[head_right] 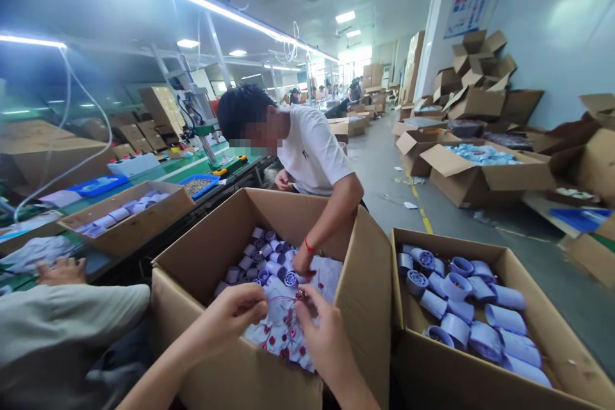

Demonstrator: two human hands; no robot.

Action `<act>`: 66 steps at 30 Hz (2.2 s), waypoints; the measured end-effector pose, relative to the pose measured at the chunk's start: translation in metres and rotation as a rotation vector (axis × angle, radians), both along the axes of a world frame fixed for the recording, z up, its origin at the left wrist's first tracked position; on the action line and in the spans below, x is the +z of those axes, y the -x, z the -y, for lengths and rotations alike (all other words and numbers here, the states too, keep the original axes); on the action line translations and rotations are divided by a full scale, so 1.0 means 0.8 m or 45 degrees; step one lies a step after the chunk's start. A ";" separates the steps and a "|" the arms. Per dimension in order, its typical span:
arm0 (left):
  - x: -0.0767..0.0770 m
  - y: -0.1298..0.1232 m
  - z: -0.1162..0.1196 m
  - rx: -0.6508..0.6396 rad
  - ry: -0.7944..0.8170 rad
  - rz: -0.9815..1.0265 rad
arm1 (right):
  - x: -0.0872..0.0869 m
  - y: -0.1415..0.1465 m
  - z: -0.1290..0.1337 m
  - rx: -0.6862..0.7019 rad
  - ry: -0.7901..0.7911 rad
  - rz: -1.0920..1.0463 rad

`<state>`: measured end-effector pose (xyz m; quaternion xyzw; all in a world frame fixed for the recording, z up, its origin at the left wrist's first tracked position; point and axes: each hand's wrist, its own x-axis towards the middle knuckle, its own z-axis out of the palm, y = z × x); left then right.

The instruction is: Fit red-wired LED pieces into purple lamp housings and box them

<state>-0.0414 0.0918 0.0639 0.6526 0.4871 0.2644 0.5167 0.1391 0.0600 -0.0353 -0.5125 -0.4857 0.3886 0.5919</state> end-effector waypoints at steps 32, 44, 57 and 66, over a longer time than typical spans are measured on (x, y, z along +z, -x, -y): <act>-0.061 -0.018 0.047 -0.029 0.368 1.102 | 0.068 -0.024 0.035 0.265 0.068 -0.960; -0.038 0.015 0.074 -0.194 0.201 0.819 | 0.058 -0.020 0.046 0.574 0.176 -0.803; -0.080 0.009 0.095 -0.511 0.261 0.918 | 0.051 -0.007 0.058 0.787 0.053 -0.796; -0.086 0.010 0.088 -0.329 0.504 1.334 | 0.022 -0.016 0.063 0.902 0.058 -0.839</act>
